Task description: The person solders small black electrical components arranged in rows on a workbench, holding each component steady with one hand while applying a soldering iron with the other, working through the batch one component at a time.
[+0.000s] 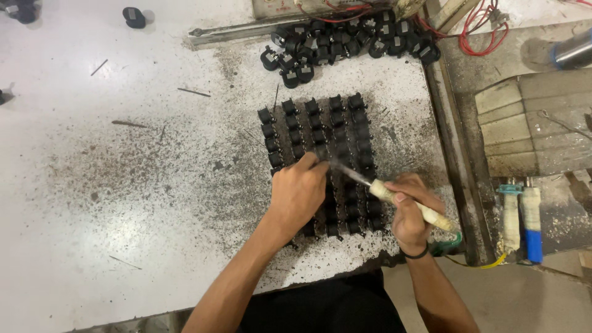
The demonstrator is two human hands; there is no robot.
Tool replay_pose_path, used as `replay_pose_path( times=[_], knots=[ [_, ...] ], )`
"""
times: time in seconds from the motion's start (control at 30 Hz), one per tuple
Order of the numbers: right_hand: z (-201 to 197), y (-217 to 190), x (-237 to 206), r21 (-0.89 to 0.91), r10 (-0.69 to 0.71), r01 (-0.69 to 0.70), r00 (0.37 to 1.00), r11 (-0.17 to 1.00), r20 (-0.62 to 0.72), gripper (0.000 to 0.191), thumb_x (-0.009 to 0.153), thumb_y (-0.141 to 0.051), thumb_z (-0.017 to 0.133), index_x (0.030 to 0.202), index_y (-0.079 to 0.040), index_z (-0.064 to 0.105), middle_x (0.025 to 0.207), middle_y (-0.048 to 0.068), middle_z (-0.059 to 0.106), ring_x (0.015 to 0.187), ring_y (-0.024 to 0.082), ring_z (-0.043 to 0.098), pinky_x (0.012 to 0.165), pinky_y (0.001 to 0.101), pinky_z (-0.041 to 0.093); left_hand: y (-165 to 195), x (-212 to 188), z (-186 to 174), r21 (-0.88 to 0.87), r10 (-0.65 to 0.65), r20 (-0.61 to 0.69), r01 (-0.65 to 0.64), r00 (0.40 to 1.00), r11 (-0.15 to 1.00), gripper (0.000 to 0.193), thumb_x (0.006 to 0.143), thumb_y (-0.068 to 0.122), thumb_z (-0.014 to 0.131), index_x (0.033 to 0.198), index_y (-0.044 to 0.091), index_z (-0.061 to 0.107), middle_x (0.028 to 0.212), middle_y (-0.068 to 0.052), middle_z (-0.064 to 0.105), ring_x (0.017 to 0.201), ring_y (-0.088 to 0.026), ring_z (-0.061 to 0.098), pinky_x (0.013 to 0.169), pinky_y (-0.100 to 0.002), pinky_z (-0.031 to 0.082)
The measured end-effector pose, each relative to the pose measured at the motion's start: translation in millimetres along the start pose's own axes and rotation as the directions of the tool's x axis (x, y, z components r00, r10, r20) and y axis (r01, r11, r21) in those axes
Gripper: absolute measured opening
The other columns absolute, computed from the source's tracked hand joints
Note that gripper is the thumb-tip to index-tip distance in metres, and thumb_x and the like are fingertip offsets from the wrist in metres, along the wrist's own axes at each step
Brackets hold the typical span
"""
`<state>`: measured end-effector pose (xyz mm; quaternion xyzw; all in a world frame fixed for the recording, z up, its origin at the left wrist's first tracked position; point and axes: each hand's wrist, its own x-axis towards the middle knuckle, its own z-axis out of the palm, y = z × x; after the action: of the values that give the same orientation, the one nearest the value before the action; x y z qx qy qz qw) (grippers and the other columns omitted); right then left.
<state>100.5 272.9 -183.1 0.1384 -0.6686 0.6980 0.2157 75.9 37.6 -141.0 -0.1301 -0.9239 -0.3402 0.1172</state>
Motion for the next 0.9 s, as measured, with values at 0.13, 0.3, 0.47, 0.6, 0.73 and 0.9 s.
replay_pose_path(
  times=[0.13,0.3,0.47,0.6,0.73,0.9],
  knots=[
    [1.0,-1.5,0.4,-0.015,0.02,-0.02,1.0,1.0,-0.004,0.026,0.087,-0.002,0.058,0.104,0.005,0.075,0.084,0.014,0.07,0.081,0.02,0.059,0.083,0.033,0.047,-3.8,-0.4,2.5,-0.003,-0.01,0.016,0.01,1.0,1.0,0.014,0.085,0.006,0.068,0.097,0.007,0.076,0.093,-0.008,0.067,0.061,-0.032,0.07,0.053,-0.044,0.056],
    [3.1,-7.6,9.1,0.045,0.073,-0.076,0.995,0.996,0.073,0.023,0.088,-0.002,0.057,0.101,0.004,0.075,0.083,0.014,0.073,0.07,0.017,0.063,0.063,0.031,0.053,-8.7,7.2,11.8,0.079,0.019,0.072,-0.025,0.997,0.997,0.006,0.084,0.004,0.066,0.089,0.003,0.069,0.09,-0.012,0.065,0.065,-0.034,0.07,0.054,-0.043,0.057],
    [-2.4,-17.4,29.1,0.175,0.187,-0.189,0.982,0.966,0.025,0.023,0.09,-0.002,0.057,0.103,0.006,0.074,0.095,0.016,0.071,0.082,0.022,0.064,0.068,0.0343,0.057,15.3,14.7,-24.5,0.061,0.069,0.064,-0.073,0.996,0.995,0.007,0.084,0.003,0.065,0.09,0.0,0.067,0.081,-0.017,0.067,0.06,-0.034,0.069,0.05,-0.043,0.056],
    [6.1,-16.4,40.9,0.159,0.032,-0.031,0.999,0.987,-0.003,0.018,0.097,-0.001,0.061,0.101,0.009,0.074,0.09,0.017,0.072,0.076,0.015,0.053,0.075,0.0276,0.044,48.4,16.2,-93.6,-0.078,0.17,-0.109,-0.179,0.979,0.981,0.02,0.094,-0.01,0.058,0.109,-0.004,0.069,0.089,-0.017,0.076,0.051,-0.02,0.07,0.033,-0.031,0.049],
    [17.4,-19.5,39.6,-0.001,-0.033,0.033,0.998,0.999,0.053,0.024,0.091,-0.006,0.062,0.107,0.007,0.074,0.093,0.016,0.071,0.086,0.019,0.059,0.079,0.0307,0.047,52.1,34.2,-102.4,0.021,0.229,-0.346,-0.237,0.91,0.971,0.02,0.09,-0.006,0.064,0.11,-0.002,0.066,0.088,-0.011,0.071,0.068,-0.026,0.072,0.054,-0.038,0.058],
    [24.6,-27.9,44.5,-0.119,-0.073,0.083,0.993,0.989,0.09,0.02,0.094,-0.007,0.063,0.106,0.004,0.074,0.096,0.015,0.073,0.089,0.021,0.064,0.085,0.0347,0.051,9.3,34.3,-25.9,0.083,-0.01,-0.057,0.014,0.998,0.996,0.027,0.084,0.002,0.064,0.107,0.01,0.077,0.098,-0.012,0.066,0.069,-0.032,0.072,0.057,-0.044,0.058]
  ],
)
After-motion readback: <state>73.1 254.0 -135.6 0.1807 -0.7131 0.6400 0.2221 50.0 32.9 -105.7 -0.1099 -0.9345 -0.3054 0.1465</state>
